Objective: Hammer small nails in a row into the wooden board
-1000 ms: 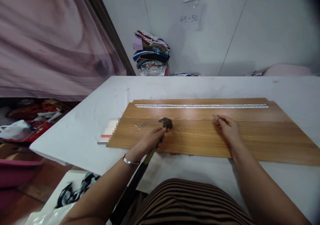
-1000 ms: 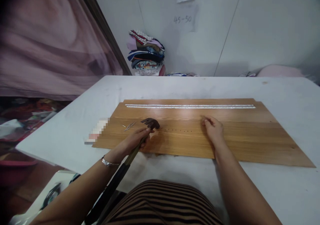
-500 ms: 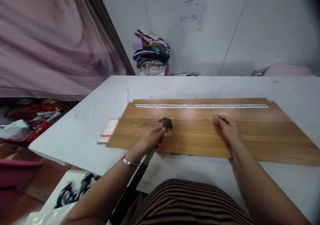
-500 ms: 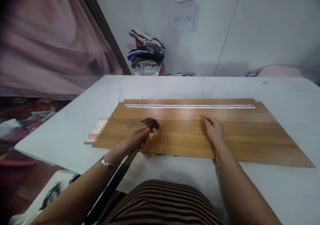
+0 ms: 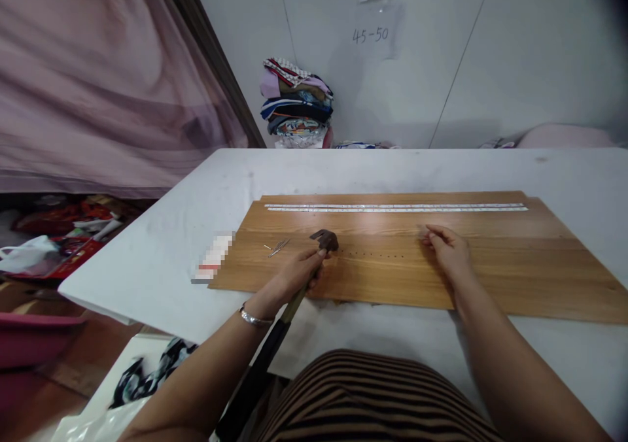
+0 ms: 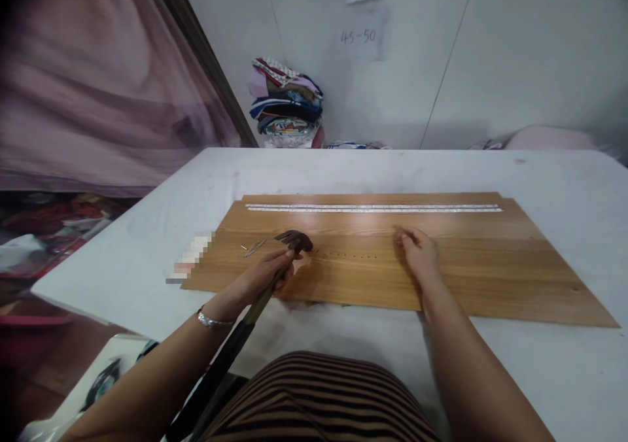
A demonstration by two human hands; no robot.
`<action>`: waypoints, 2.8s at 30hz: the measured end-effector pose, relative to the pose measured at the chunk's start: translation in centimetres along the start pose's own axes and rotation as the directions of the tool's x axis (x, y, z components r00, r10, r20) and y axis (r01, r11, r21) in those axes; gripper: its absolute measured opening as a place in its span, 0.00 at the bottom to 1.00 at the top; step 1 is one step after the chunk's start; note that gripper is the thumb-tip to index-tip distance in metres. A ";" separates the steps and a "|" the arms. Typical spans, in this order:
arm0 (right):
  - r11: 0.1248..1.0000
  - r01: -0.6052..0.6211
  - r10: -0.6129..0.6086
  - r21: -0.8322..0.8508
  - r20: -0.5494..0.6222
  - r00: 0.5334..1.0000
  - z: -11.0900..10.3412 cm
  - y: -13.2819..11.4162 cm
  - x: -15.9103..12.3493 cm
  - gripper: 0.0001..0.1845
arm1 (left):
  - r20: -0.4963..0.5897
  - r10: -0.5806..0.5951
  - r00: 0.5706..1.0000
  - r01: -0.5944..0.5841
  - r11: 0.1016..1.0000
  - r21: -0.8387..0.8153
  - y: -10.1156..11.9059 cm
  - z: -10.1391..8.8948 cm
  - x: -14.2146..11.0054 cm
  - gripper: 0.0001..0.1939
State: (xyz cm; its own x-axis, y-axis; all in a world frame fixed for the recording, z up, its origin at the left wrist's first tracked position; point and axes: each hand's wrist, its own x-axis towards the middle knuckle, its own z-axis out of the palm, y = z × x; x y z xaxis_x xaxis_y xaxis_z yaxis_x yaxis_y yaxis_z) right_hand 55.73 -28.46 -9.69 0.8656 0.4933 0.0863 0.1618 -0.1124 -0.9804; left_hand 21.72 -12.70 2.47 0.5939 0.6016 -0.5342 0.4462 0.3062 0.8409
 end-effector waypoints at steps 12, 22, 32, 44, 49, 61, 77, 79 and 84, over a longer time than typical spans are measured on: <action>1.000 0.002 -0.002 0.003 0.006 1.000 0.0 -0.4 -0.1 0.21 | 0.000 -0.022 1.000 0.022 1.000 0.009 0.5 0.2 -0.4 0.27; 1.000 0.015 -0.015 -0.019 -0.008 1.000 0.0 -0.1 -0.1 0.20 | 0.004 -0.015 1.000 0.015 1.000 0.006 0.2 0.1 -0.1 0.27; 1.000 0.005 -0.005 -0.013 -0.001 1.000 -0.1 0.1 0.0 0.21 | 0.003 -0.020 1.000 0.020 1.000 -0.007 0.1 0.2 0.1 0.25; 1.000 0.006 -0.006 -0.003 0.007 1.000 -0.2 -0.4 -0.1 0.20 | 0.001 -0.028 1.000 0.028 0.999 -0.020 0.3 0.3 -0.2 0.26; 1.000 0.019 -0.019 -0.013 0.006 1.000 0.0 -0.3 -0.2 0.20 | 0.017 0.012 1.000 -0.012 1.000 -0.016 0.4 0.2 -0.3 0.28; 1.000 0.007 -0.007 -0.013 0.013 1.000 -0.2 0.0 -0.1 0.22 | 0.025 -0.002 1.000 0.002 1.000 -0.008 0.4 0.2 -0.3 0.27; 1.000 0.011 -0.011 -0.001 0.000 1.000 0.0 0.1 0.0 0.20 | 0.019 -0.011 1.000 0.012 1.000 -0.016 0.3 0.2 -0.1 0.28; 1.000 0.012 -0.012 -0.020 0.001 1.000 -0.1 0.2 0.1 0.20 | 0.012 -0.020 1.000 0.020 1.000 -0.011 0.3 0.2 -0.1 0.28; 1.000 0.029 -0.029 -0.010 0.020 0.999 -0.2 0.3 0.0 0.21 | 0.017 0.008 1.000 -0.008 1.000 -0.004 0.4 0.2 -0.2 0.27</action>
State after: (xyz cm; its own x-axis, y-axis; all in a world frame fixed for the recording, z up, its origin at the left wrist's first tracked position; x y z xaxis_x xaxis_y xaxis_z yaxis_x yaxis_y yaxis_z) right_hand 55.86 -28.60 -9.91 0.8511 0.5132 0.1111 0.1916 -0.1066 -0.9757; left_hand 21.85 -12.87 2.89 0.6090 0.5910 -0.5291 0.4386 0.3049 0.8454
